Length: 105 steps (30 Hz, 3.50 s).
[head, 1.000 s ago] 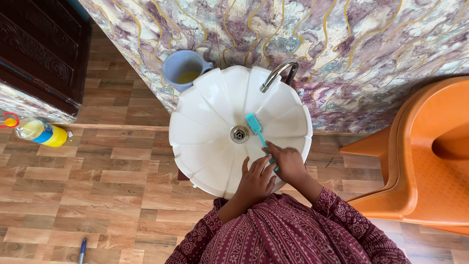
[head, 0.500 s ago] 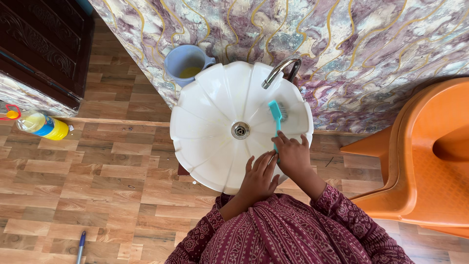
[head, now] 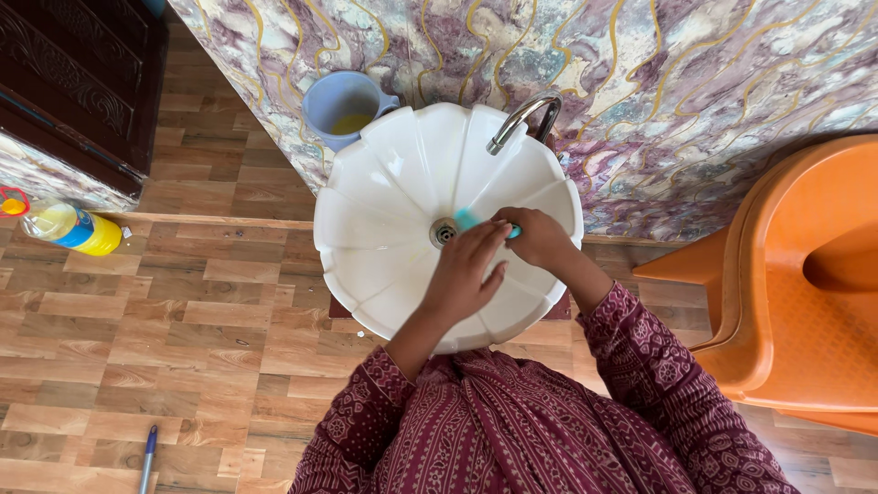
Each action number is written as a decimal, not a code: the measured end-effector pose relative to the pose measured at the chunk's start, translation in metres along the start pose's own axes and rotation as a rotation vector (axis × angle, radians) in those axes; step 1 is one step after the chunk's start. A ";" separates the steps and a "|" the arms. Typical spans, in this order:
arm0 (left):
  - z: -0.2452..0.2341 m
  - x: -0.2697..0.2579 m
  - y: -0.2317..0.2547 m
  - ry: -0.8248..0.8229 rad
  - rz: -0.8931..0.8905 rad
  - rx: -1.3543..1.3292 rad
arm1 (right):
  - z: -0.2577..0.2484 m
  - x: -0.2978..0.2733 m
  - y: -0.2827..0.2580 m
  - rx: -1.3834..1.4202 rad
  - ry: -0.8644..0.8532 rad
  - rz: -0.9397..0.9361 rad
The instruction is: The person scrubs the inside of a white pedestal sink with a teal brush. They then pour a yellow liquid from a blue cup into the sink and continue scrubbing the basin.
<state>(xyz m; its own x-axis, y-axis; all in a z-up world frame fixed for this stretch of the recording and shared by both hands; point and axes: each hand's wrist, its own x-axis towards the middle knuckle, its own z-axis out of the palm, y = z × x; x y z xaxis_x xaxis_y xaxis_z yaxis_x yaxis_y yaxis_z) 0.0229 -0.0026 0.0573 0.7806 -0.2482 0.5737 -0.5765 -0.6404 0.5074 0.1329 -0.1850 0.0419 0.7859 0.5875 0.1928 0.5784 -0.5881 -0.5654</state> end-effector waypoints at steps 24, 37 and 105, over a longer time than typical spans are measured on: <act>0.035 -0.083 0.030 -0.031 0.030 0.022 | 0.023 -0.085 -0.049 0.049 -0.068 0.124; 0.053 -0.110 0.026 0.050 0.166 0.036 | 0.026 -0.111 -0.058 0.252 -0.035 -0.024; -0.016 -0.108 -0.045 -0.081 0.233 0.132 | 0.123 -0.067 -0.095 0.153 0.034 0.370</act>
<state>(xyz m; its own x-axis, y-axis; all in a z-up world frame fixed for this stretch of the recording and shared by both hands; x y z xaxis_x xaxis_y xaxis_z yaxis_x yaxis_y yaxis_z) -0.0398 0.0648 -0.0174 0.6506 -0.4538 0.6089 -0.7103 -0.6472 0.2767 -0.0017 -0.0996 -0.0159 0.9433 0.3313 -0.0217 0.2173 -0.6656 -0.7140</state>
